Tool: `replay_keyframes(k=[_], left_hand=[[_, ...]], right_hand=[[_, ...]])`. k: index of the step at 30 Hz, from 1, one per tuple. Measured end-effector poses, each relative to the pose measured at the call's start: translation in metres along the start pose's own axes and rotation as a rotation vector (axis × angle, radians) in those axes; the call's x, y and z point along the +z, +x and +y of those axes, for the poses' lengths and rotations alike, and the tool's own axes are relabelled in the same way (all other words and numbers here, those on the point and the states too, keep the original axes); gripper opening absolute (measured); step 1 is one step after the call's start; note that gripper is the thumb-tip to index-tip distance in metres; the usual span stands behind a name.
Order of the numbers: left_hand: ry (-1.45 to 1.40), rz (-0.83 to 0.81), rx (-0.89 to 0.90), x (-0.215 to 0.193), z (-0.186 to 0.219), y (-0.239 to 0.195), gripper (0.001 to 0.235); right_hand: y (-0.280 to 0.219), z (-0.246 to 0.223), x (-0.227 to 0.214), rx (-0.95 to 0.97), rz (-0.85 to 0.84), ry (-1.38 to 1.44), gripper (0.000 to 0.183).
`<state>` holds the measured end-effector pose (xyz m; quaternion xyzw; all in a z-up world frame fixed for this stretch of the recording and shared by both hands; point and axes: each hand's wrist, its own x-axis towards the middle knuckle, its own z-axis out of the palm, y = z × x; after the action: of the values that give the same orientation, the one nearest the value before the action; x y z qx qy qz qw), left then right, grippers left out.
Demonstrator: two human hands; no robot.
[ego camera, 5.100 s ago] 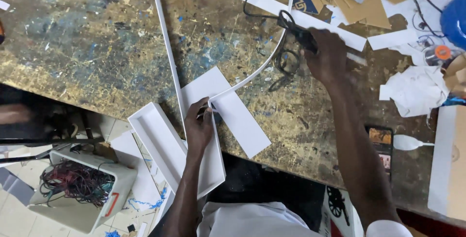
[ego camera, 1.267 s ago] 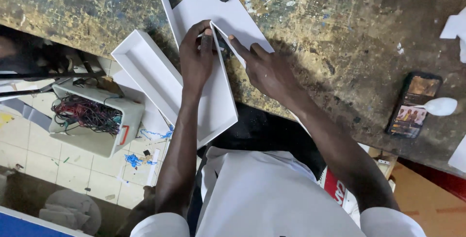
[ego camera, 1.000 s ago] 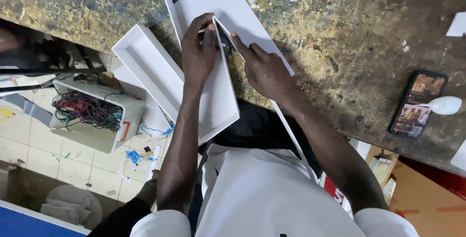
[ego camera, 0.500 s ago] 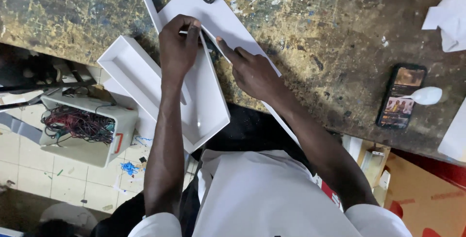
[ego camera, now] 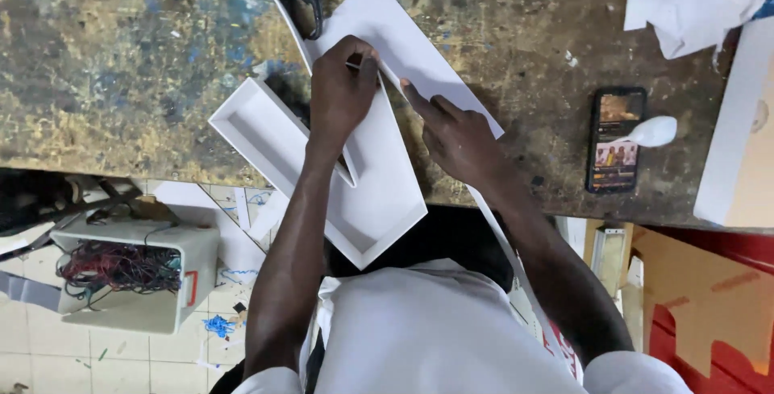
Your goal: Bonding white acrylic strips to an 'N' shaped base to create a 3D sign letter using glue and a heat tool.
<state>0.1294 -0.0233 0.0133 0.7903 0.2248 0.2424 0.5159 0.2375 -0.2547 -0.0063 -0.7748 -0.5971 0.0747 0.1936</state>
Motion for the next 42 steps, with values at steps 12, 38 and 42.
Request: replay_keyframes(k=[12,38,42], left_hand=[[0.074,-0.015,0.003,0.018,0.003,-0.008,0.014],[-0.010,-0.038,-0.007,0.016,0.002,-0.006,0.009],[0.042,-0.107,0.031,0.015,0.004,-0.005,0.022]], right_hand=[[-0.006,0.013,-0.022,-0.002,0.110,0.150,0.071],[-0.004,0.021,-0.010,0.060,0.040,0.360,0.043],[-0.006,0.019,-0.012,0.068,0.075,0.404,0.043]])
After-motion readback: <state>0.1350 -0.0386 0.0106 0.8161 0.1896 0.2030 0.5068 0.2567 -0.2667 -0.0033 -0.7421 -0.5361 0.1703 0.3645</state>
